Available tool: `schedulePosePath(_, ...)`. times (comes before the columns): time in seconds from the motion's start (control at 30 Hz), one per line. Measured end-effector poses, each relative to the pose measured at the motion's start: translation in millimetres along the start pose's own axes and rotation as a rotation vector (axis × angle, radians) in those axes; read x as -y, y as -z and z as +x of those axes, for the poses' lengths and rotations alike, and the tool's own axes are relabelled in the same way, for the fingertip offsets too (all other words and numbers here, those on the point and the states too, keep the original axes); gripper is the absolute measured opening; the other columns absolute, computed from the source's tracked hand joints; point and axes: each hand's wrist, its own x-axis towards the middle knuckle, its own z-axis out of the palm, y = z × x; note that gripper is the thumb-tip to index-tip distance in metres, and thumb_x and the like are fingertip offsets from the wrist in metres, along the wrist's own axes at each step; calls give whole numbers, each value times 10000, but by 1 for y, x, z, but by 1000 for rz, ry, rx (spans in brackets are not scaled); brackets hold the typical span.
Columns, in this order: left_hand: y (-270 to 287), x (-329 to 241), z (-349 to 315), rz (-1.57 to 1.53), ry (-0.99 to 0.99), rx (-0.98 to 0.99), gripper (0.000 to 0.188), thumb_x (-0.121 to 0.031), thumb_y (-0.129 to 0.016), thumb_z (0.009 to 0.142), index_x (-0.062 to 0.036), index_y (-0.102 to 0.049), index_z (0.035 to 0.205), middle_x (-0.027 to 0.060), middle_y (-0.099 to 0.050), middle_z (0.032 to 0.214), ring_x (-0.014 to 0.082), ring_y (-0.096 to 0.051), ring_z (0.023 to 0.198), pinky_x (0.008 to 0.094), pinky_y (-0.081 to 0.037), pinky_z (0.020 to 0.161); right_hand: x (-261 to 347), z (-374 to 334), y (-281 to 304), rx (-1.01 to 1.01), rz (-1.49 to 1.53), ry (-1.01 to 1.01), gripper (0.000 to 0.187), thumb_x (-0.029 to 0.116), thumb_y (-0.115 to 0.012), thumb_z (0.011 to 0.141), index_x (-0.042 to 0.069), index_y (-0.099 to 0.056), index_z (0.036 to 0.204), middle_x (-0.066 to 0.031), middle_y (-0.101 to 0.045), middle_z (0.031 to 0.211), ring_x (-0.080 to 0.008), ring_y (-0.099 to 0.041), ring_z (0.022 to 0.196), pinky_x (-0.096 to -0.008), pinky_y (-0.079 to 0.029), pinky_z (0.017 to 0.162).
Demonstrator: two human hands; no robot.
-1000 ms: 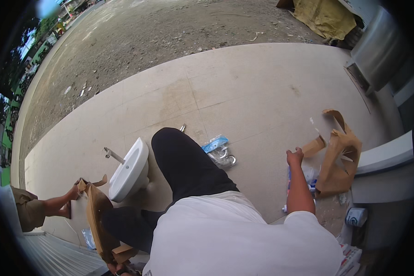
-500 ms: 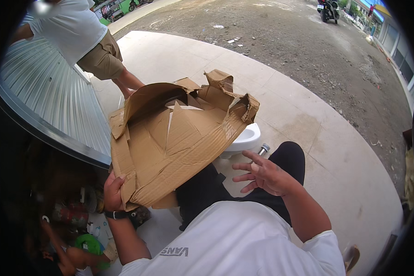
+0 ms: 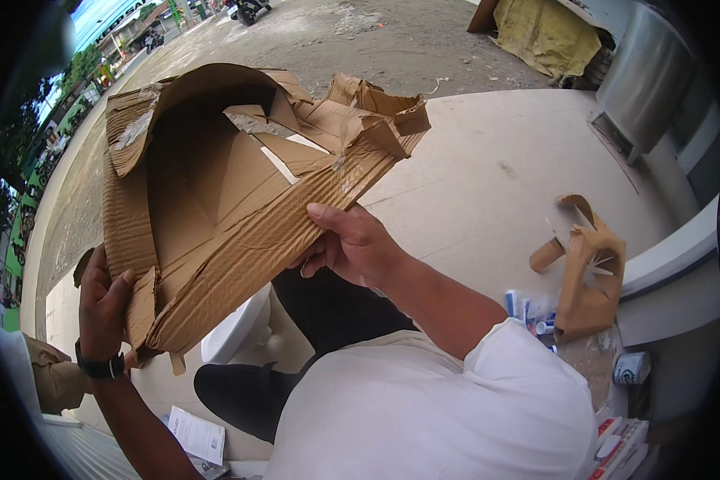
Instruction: The person assembles a bathroom sink by attaching a faucet to the basin, unpacking a drain assembly, and handling a cardboard box and instruction sheet. The person sits on the floor and works with the sink, faucet, and drain parts.
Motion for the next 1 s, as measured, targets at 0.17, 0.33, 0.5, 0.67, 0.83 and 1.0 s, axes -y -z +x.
schedulePosePath(0.17, -128, -56, 133, -37, -292, 170, 432, -177, -573, 1076, 51, -498, 1434, 193, -724, 1160, 153, -720, 981, 277, -585, 880, 105, -94, 26, -300, -226, 632, 398, 199, -579, 1039, -32, -498, 1352, -171, -706, 1135, -251, -768, 918, -371, -694, 673)
schedulePosePath(0.33, -285, -110, 154, -125, -875, 276, 562, -292, -580, 1074, -20, -434, 1544, 217, -566, 1478, 317, -552, 1369, 426, -471, 1113, 204, -229, 65, -695, -542, 1024, 403, 285, -627, 1017, 29, -580, 1325, -140, -745, 1094, -217, -761, 903, -303, -603, 661)
schedulePosePath(0.5, -309, -82, 102, 334, -907, 470, 630, -227, -671, 998, -73, -432, 1561, 209, -500, 1550, 383, -488, 1432, 489, -380, 1195, 241, -390, 186, -1068, -439, 1290, 403, 253, -651, 1018, 53, -574, 1360, -105, -702, 1242, -260, -731, 1014, -321, -567, 760)
schedulePosePath(0.67, -281, -2, 99, 386, -583, 494, 552, -142, -732, 926, -33, -553, 1437, 211, -582, 1449, 395, -551, 1356, 462, -450, 1133, 193, -521, 359, -1497, 158, 1198, 444, 351, -616, 1048, 3, -558, 1317, -108, -682, 1237, -263, -695, 1096, -368, -597, 859)
schedulePosePath(0.83, -205, 92, 78, 323, -209, 387, 500, -136, -692, 961, -11, -562, 1427, 201, -609, 1423, 348, -570, 1350, 510, -441, 1127, 87, -567, 429, -1877, 371, 638, 582, 493, -633, 1004, 38, -512, 1346, -126, -644, 1252, -318, -664, 1080, -440, -576, 866)
schedulePosePath(1.0, -118, 174, 28, 325, 13, 191, 496, -143, -646, 995, -3, -532, 1457, 204, -610, 1423, 338, -572, 1346, 499, -436, 1134, 9, -556, 428, -2074, 287, 205, 642, 473, -646, 989, 96, -447, 1469, -151, -543, 1406, -382, -647, 1098, -486, -551, 877)
